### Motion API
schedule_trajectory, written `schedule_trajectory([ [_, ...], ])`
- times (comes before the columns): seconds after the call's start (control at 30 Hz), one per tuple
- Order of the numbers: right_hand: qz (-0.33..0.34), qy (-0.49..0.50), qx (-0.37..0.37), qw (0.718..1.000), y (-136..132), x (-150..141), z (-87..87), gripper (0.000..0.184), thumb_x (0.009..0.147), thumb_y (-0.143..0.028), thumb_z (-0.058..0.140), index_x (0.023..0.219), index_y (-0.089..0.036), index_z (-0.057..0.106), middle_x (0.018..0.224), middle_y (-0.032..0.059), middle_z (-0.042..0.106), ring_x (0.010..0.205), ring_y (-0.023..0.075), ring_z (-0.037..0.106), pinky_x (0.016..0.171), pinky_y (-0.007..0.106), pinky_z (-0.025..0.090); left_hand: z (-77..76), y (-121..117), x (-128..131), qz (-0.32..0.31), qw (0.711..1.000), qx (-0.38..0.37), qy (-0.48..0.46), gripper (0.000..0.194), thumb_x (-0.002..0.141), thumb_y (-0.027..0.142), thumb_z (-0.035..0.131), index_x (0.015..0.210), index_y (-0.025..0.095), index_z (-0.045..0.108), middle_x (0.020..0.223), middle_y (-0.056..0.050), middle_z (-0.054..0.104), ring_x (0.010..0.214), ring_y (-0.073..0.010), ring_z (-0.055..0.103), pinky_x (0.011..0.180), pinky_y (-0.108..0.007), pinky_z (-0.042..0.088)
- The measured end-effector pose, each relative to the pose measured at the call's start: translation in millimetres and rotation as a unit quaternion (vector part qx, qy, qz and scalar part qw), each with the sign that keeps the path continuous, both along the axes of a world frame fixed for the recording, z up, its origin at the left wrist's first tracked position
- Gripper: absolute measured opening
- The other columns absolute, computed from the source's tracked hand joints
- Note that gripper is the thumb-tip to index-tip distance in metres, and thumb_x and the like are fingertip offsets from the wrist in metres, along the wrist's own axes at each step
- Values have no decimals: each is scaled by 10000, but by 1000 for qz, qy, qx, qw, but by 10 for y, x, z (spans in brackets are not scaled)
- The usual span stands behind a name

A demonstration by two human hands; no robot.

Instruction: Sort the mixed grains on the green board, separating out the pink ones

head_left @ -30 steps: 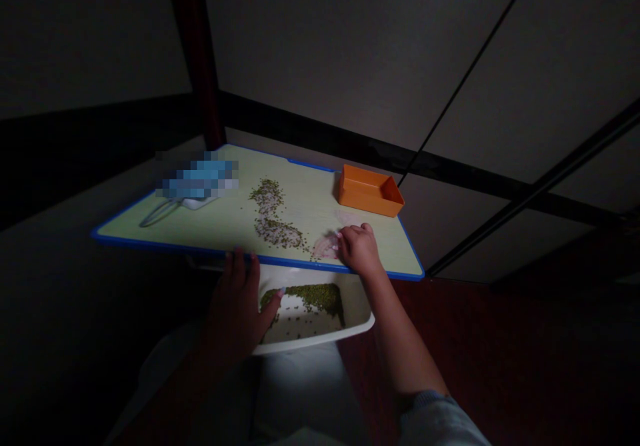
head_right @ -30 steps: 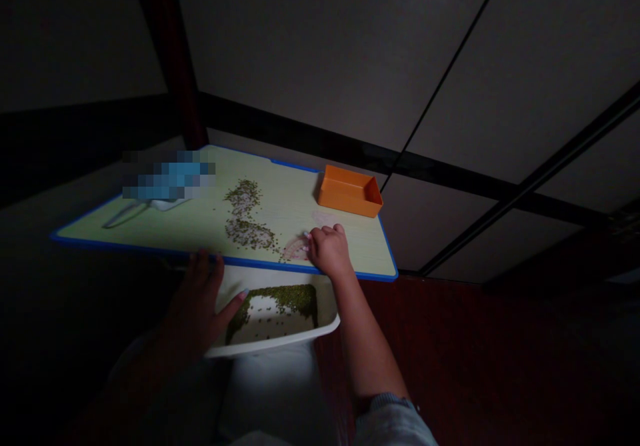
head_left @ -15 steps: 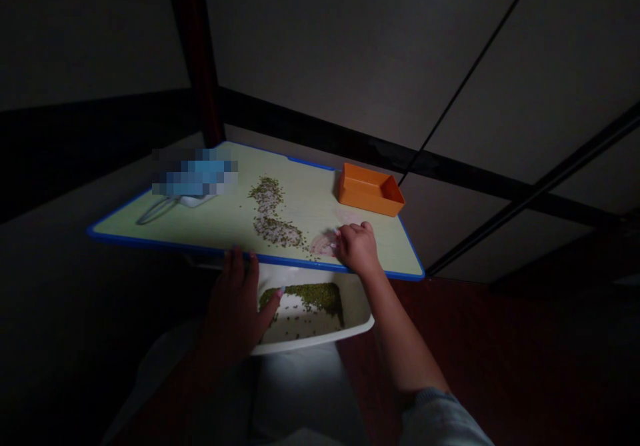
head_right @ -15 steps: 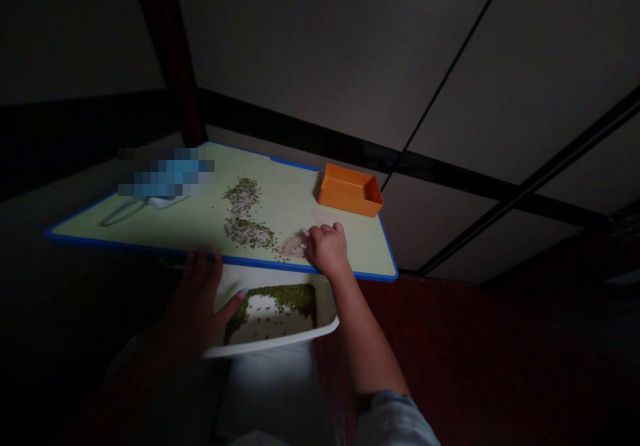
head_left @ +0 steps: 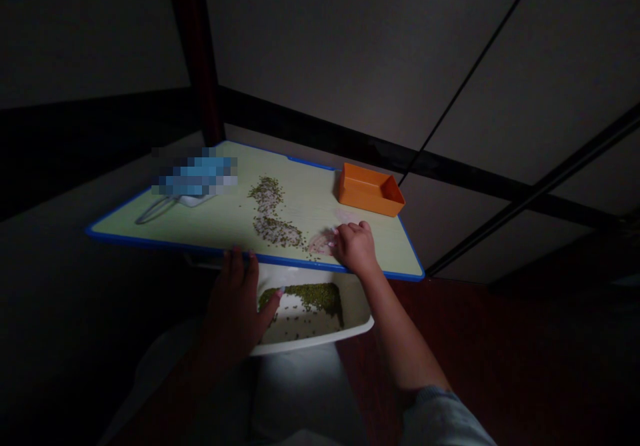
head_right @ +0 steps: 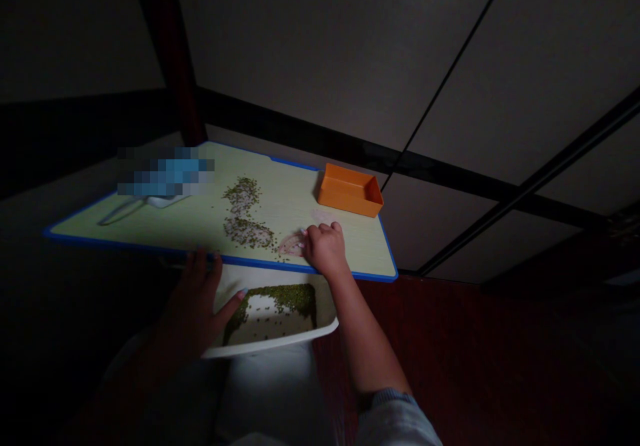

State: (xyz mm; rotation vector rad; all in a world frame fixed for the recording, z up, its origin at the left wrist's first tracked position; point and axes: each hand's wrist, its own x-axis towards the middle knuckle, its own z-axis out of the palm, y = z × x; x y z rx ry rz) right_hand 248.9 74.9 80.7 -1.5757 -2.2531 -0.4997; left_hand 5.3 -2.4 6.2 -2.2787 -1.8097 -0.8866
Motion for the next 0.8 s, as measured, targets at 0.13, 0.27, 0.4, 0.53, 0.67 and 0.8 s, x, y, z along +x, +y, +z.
schedule_trajectory([
  [0.13, 19, 3, -3, 1000, -17, 1, 11, 236, 896, -219, 430, 793, -154, 632, 701, 74, 640, 667, 182, 516, 753, 330, 256, 11, -3, 3, 5, 1000, -8, -2, 798, 809, 547, 395, 1388, 9, 285, 1511, -296, 172, 1421, -411, 129, 1081, -541, 309],
  [0.27, 26, -1, 5, 1000, -12, -2, -2, 259, 909, -239, 417, 788, -154, 629, 693, 72, 633, 665, 180, 512, 752, 328, 254, 18, -4, 5, 7, 1000, -16, -6, 794, 813, 535, 388, 1394, 7, 276, 1520, -288, 154, 1424, -403, 125, 1093, -532, 294],
  [0.4, 14, -6, 11, 1000, 6, -11, -26, 248, 901, -245, 430, 790, -151, 631, 693, 77, 632, 662, 185, 507, 745, 333, 253, 14, -4, 6, 3, 1000, -14, -10, 799, 806, 537, 398, 1398, 16, 271, 1529, -278, 134, 1427, -399, 112, 1097, -535, 284],
  [0.53, 10, -2, 8, 1000, 3, -9, -25, 263, 909, -249, 418, 795, -150, 633, 688, 78, 626, 662, 190, 505, 745, 335, 259, 1, -3, 7, 4, 1000, -12, -9, 798, 808, 531, 407, 1405, 24, 255, 1528, -280, 134, 1430, -395, 99, 1090, -538, 295],
  [0.67, 25, 6, 0, 1000, -18, 4, -4, 263, 910, -226, 403, 789, -156, 626, 684, 67, 622, 661, 183, 510, 747, 326, 269, -7, 4, 3, 3, 1000, -5, -7, 806, 801, 534, 418, 1407, 31, 248, 1529, -278, 131, 1428, -402, 103, 1079, -547, 306],
  [0.8, 45, 10, -16, 999, -39, 16, 15, 272, 915, -222, 391, 771, -158, 614, 690, 62, 625, 661, 173, 516, 751, 312, 282, 0, 7, -2, 1, 1000, -5, -2, 798, 807, 530, 412, 1391, 5, 275, 1515, -300, 153, 1422, -411, 123, 1071, -544, 317],
])
